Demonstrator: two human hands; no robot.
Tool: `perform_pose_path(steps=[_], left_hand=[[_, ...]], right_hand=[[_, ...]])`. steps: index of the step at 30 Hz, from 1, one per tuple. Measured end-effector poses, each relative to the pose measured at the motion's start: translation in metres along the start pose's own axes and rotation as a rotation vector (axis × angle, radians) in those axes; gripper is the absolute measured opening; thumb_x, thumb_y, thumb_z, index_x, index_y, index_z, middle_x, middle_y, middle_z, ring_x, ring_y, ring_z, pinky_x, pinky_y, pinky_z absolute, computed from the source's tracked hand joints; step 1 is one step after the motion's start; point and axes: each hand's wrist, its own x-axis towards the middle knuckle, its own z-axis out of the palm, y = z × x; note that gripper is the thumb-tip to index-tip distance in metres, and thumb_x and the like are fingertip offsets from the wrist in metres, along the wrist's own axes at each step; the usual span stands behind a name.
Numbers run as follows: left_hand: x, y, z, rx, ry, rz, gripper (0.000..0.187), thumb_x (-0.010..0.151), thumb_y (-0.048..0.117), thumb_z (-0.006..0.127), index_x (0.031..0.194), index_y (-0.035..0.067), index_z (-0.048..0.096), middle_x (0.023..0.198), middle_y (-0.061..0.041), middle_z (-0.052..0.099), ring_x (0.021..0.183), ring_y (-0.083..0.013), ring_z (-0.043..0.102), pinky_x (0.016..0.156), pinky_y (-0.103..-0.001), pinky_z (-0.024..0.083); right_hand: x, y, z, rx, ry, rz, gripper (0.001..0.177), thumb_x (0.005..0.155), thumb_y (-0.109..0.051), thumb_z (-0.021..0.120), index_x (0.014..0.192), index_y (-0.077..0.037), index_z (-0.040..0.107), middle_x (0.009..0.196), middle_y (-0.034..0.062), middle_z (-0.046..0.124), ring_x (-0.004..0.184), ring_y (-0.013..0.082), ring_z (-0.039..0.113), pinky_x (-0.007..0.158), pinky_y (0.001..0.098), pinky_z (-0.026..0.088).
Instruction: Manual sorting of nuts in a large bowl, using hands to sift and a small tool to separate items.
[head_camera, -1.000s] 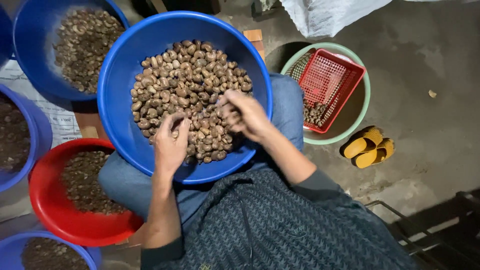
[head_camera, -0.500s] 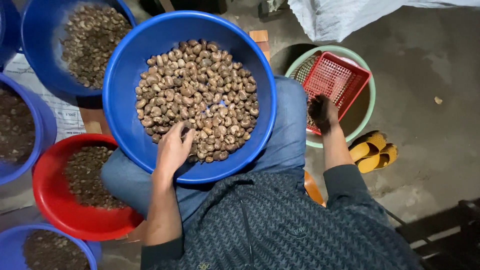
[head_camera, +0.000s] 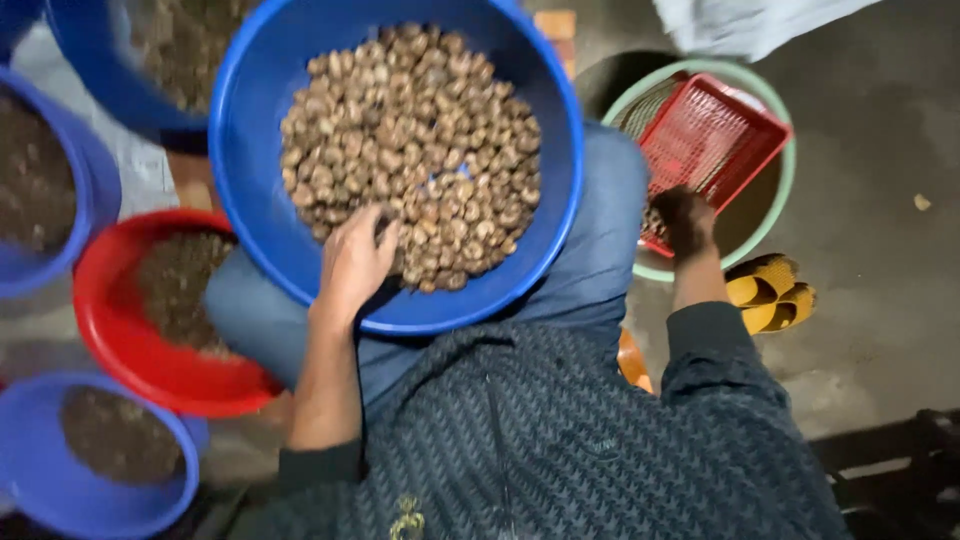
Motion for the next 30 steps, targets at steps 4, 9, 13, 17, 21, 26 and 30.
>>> perform_pose_path(steps=[4, 9, 13, 17, 21, 26, 30], left_hand=[[-0.001, -0.015, 0.014, 0.081, 0.075, 0.148, 0.019, 0.102, 0.017, 0.069, 0.113, 0.002, 0.069, 0.101, -0.019, 0.071, 0.1, -0.0408, 0.07, 0.083, -0.052, 0.057], [0.015, -0.016, 0.041, 0.099, 0.118, 0.337, 0.018, 0.103, 0.018, 0.068, 0.119, 0.01, 0.067, 0.107, -0.01, 0.066, 0.111, -0.0338, 0.065, 0.092, -0.045, 0.052], [0.057, 0.011, 0.074, 0.297, -0.004, 0.48, 0.043, 0.103, 0.025, 0.064, 0.142, 0.008, 0.053, 0.144, -0.017, 0.045, 0.137, -0.0353, 0.041, 0.109, -0.048, 0.036], [0.1, 0.055, 0.096, 0.324, -0.232, 0.436, 0.063, 0.116, 0.048, 0.036, 0.17, 0.019, 0.023, 0.171, -0.011, -0.002, 0.154, -0.0284, -0.008, 0.128, -0.053, -0.005], [0.123, 0.043, 0.105, 0.393, -0.212, 0.465, 0.069, 0.113, 0.059, 0.028, 0.169, 0.02, 0.021, 0.172, -0.012, -0.001, 0.155, -0.0269, -0.011, 0.126, -0.052, -0.013], [0.127, 0.01, 0.075, 0.445, -0.202, 0.291, 0.069, 0.112, 0.067, 0.023, 0.17, 0.032, 0.009, 0.174, -0.004, -0.01, 0.156, -0.0226, -0.017, 0.125, -0.049, -0.02], [0.126, -0.014, 0.053, 0.447, -0.215, 0.132, 0.064, 0.118, 0.055, 0.028, 0.17, 0.032, 0.001, 0.174, -0.005, -0.012, 0.155, -0.0233, -0.02, 0.123, -0.051, -0.021]], right_hand=[[0.07, 0.032, -0.05, -0.007, 0.178, -0.23, 0.042, 0.09, 0.003, 0.081, 0.117, -0.006, 0.051, 0.108, 0.0164, 0.048, 0.085, 0.0343, 0.062, 0.055, 0.0512, 0.055], [0.029, 0.003, -0.014, -0.353, 0.088, -0.34, 0.055, 0.107, -0.02, 0.088, 0.145, -0.01, 0.05, 0.141, 0.024, 0.047, 0.126, 0.0473, 0.057, 0.086, 0.0699, 0.058], [-0.066, -0.057, 0.079, -0.467, -0.04, -0.578, 0.047, 0.115, -0.02, 0.071, 0.148, -0.002, 0.042, 0.147, 0.0255, 0.051, 0.136, 0.0425, 0.054, 0.108, 0.0597, 0.046], [-0.171, -0.105, 0.18, -0.66, -0.117, -0.713, 0.053, 0.109, -0.04, 0.047, 0.143, 0.001, 0.046, 0.141, 0.027, 0.055, 0.133, 0.0403, 0.053, 0.111, 0.0556, 0.044], [-0.18, -0.105, 0.183, -0.76, -0.163, -0.98, 0.036, 0.116, -0.014, 0.049, 0.148, -0.001, 0.04, 0.145, 0.0241, 0.05, 0.139, 0.0383, 0.048, 0.118, 0.0526, 0.041], [-0.186, -0.114, 0.191, -0.746, -0.18, -0.939, 0.036, 0.113, -0.021, 0.046, 0.133, 0.008, 0.052, 0.127, 0.0256, 0.058, 0.118, 0.037, 0.058, 0.103, 0.0485, 0.047], [-0.181, -0.112, 0.188, -0.739, -0.228, -0.926, 0.035, 0.114, -0.023, 0.044, 0.132, 0.005, 0.053, 0.127, 0.025, 0.058, 0.118, 0.0374, 0.058, 0.103, 0.0492, 0.047]])
